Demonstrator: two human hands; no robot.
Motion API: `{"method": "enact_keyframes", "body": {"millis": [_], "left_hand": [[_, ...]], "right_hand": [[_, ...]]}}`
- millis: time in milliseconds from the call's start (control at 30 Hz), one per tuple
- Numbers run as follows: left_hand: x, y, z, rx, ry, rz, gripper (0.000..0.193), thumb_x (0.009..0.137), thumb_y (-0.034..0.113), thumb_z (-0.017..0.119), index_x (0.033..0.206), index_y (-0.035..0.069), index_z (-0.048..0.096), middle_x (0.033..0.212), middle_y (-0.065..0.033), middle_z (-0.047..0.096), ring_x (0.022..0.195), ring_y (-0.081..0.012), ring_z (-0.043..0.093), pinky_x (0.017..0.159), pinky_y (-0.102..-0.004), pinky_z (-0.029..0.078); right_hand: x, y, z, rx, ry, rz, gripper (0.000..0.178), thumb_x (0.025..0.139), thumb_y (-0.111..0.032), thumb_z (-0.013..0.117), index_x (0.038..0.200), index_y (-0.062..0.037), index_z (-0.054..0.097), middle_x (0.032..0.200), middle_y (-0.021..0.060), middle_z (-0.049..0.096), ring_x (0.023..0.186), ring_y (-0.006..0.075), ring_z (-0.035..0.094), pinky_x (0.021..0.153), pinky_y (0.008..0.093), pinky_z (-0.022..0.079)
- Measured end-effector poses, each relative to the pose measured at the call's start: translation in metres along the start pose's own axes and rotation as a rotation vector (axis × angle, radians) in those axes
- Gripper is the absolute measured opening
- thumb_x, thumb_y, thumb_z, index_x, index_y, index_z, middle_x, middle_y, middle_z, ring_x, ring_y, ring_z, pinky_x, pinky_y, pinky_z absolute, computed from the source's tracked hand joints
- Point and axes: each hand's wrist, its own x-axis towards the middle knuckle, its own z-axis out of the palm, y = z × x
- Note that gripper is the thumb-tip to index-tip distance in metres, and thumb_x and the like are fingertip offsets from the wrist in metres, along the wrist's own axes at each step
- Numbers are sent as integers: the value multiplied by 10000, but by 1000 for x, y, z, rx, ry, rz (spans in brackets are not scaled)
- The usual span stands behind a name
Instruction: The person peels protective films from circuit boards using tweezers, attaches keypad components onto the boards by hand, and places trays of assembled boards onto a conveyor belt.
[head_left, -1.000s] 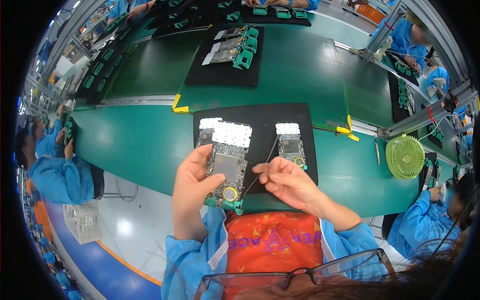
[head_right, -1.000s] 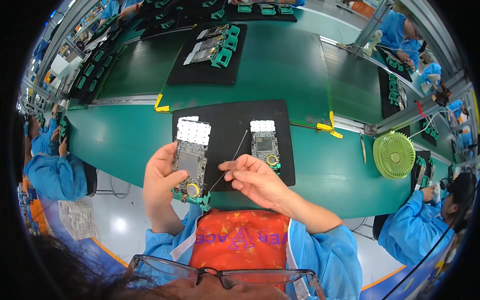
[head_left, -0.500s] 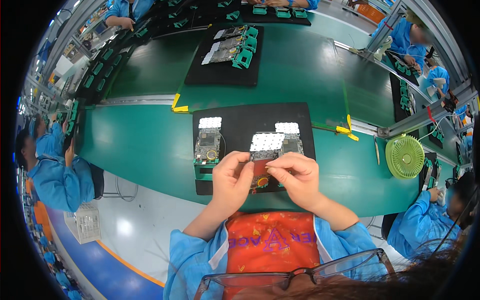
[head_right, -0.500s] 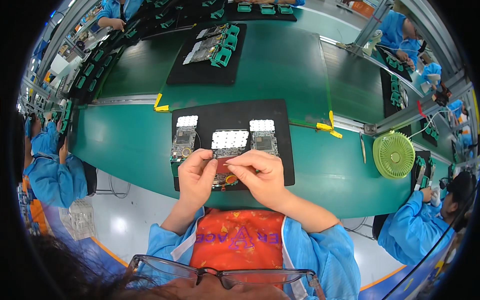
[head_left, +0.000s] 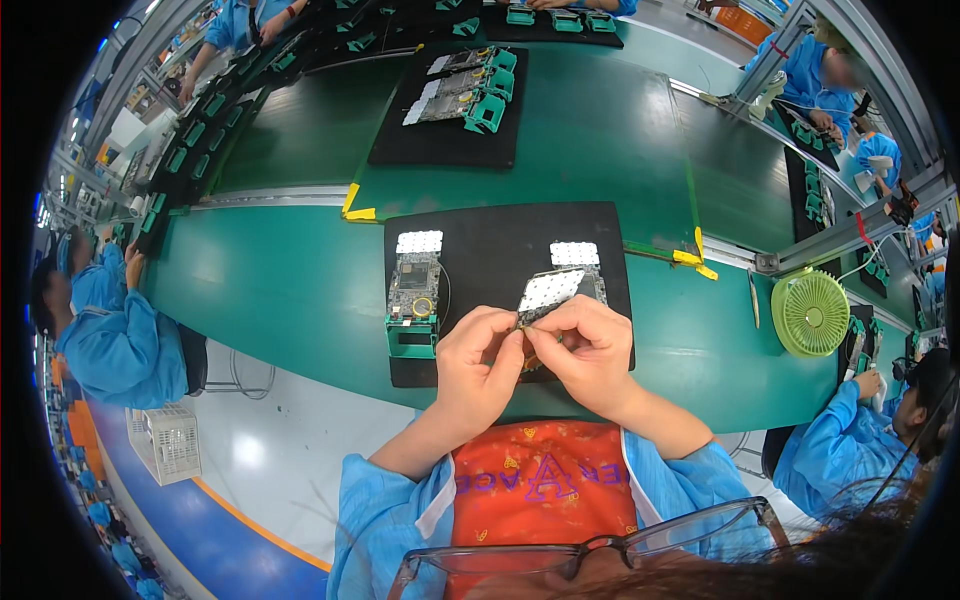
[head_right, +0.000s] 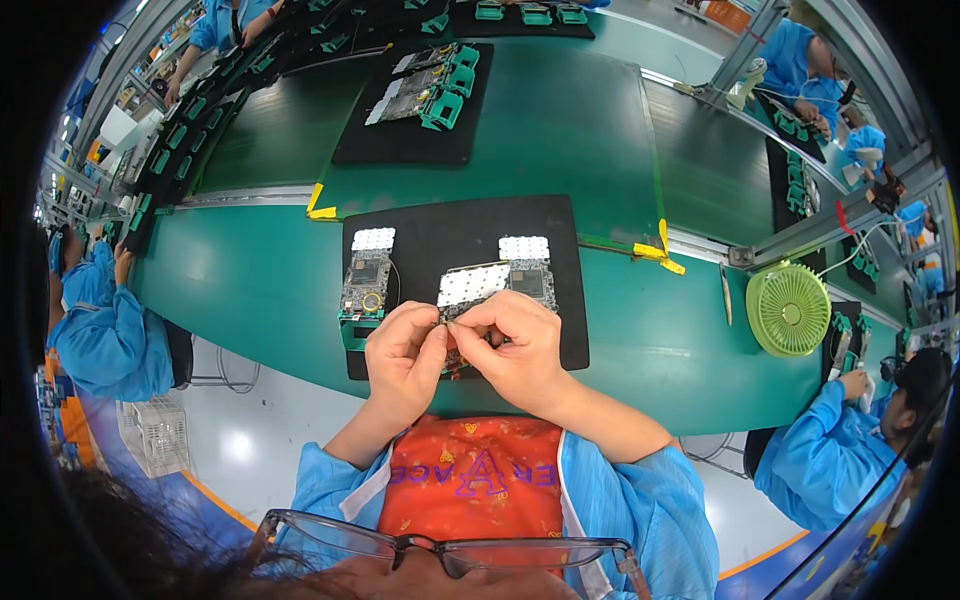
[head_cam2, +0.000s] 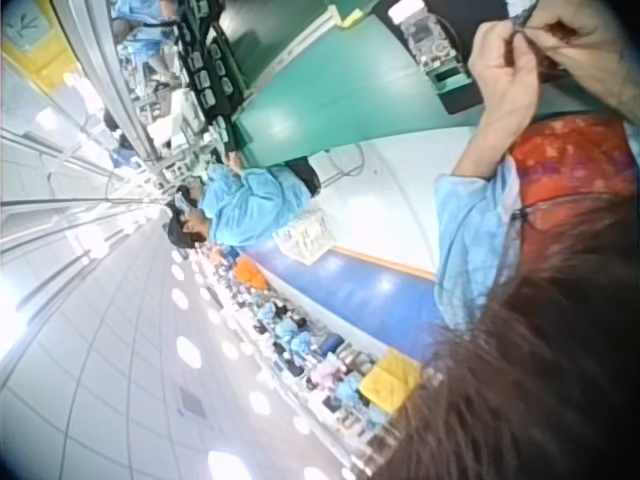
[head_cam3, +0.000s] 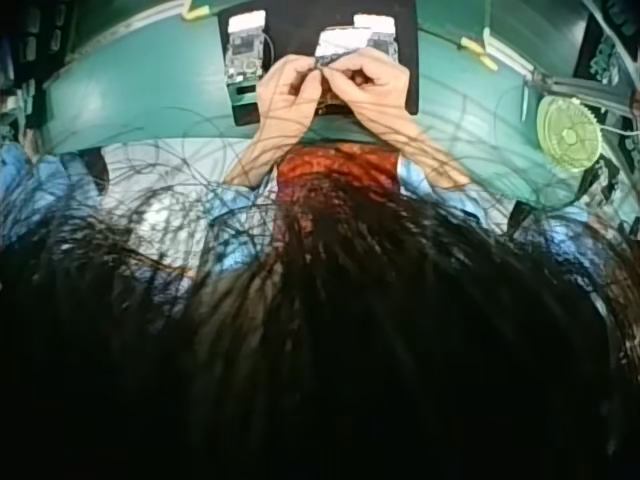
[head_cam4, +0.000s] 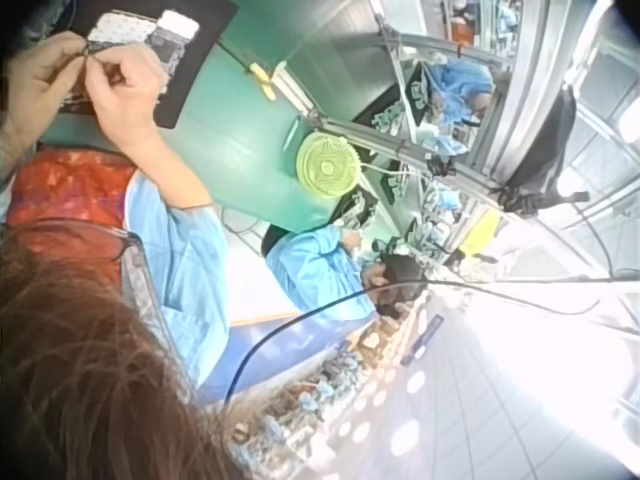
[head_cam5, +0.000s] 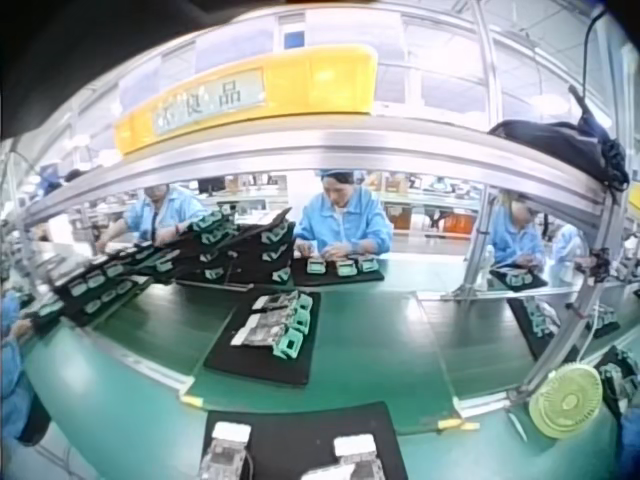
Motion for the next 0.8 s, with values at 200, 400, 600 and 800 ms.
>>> {"method": "enact_keyframes", "body": {"millis": [200,400,600,800], "left_hand": [[2,5,0,101,4,45,101,837,-48,600,937,-52,609,871,-129,625,692,-166,637,584,-256,523],[5,7,0,259,22,191,118,789,-65,617,905,-43,611,807,-135,625,628,-184,616,526,-273,488],[5,3,5,320,77,272,137,752,-81,619,879,-33,606,752,-131,616,583,-194,596,484,-283,463],[6,4,9,320,29,226,121,796,-71,608,912,-40,598,778,-142,609,609,-228,601,517,-303,467]], "right_hand": [[0,0,-1,19,0,10,80,754,46,715,772,-25,680,711,15,625,563,38,490,485,194,359],[2,-4,-1,14,0,44,70,752,-8,736,741,-32,672,667,36,628,497,79,519,456,229,388],[1,-4,-4,48,-50,118,42,760,12,727,775,-4,690,673,12,630,555,25,500,485,197,375],[4,-2,-9,74,-44,225,52,761,-4,731,749,-4,680,665,29,628,531,38,525,475,206,392]]}}
